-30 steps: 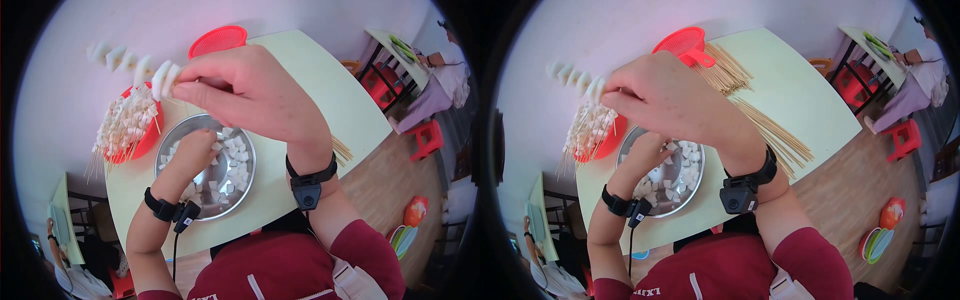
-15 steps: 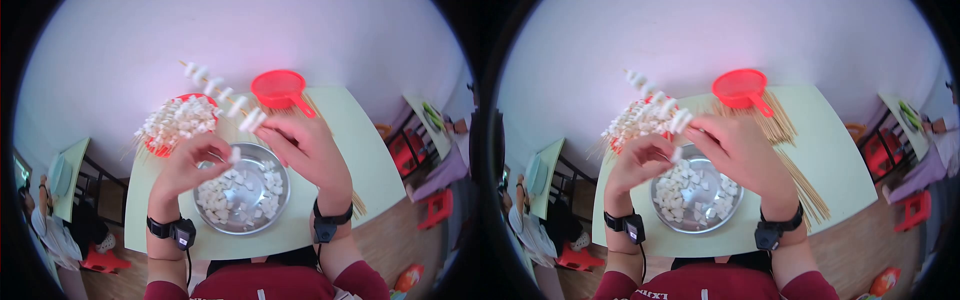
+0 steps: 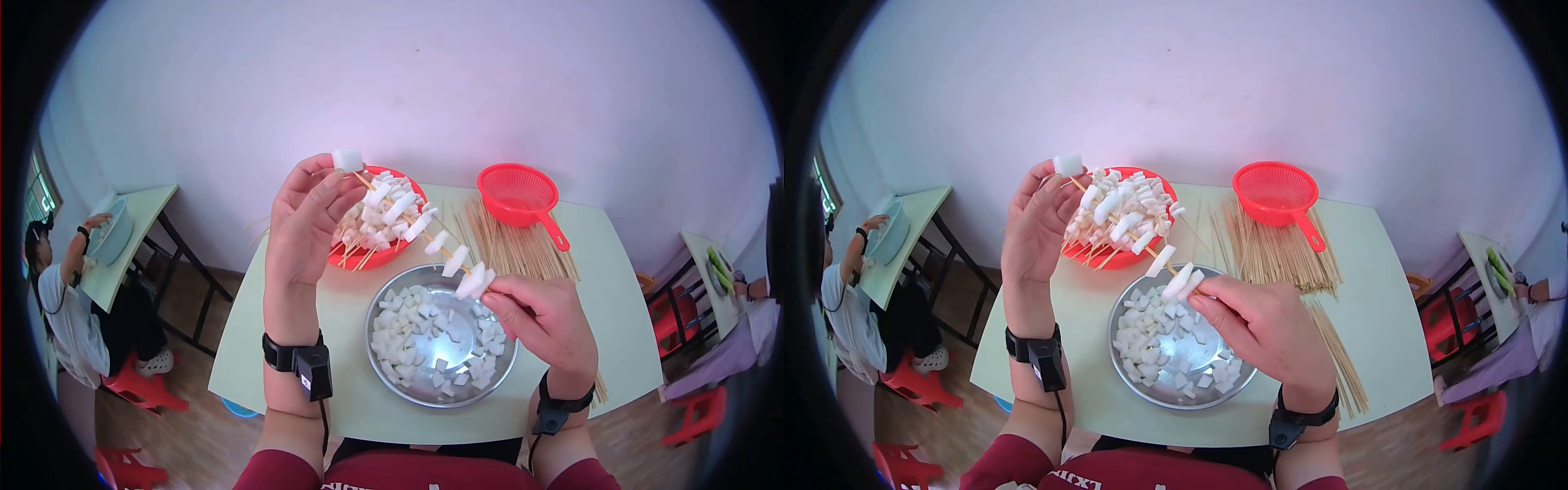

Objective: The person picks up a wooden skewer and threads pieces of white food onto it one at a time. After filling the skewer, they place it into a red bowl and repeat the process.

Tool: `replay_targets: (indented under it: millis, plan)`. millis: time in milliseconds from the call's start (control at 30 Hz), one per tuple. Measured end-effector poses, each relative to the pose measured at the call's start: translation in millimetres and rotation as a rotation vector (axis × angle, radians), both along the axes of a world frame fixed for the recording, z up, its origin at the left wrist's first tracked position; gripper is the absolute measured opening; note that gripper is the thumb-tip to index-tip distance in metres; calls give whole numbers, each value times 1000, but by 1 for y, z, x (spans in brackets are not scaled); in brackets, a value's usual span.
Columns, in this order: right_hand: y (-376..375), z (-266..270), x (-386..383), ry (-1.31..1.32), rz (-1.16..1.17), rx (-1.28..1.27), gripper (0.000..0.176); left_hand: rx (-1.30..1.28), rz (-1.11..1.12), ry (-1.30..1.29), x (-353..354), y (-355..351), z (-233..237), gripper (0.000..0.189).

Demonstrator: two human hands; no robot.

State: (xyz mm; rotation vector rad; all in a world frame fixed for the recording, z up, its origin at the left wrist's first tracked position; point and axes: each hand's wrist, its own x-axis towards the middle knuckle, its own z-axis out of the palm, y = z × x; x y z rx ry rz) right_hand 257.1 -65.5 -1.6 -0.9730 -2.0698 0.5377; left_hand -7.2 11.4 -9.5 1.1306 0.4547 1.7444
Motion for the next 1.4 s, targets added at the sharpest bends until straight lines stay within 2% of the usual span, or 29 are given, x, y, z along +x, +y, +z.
replay_targets:
  millis: [300, 500, 700, 767, 1067, 1400]
  plan:
    - [-2, 3, -4, 75, 6, 36, 9, 34, -38, 40, 1, -9, 6, 23]
    - [0, 0, 0, 31, -8, 21, 12, 52, -47, 84, 4, -13, 6, 22]
    - [1, -2, 0, 39, -1, 23, 11, 76, 69, 133, 10, -17, 8, 23]
    - [2, -1, -1, 36, 5, 22, 11, 97, 241, 223, 13, -18, 9, 24]
    - [2, 0, -3, 13, 11, 40, 11, 141, 361, 260, 14, -19, 10, 22]
    - [0, 0, -4, 2, 14, 74, 12, 184, 358, 246, 14, -20, 9, 20]
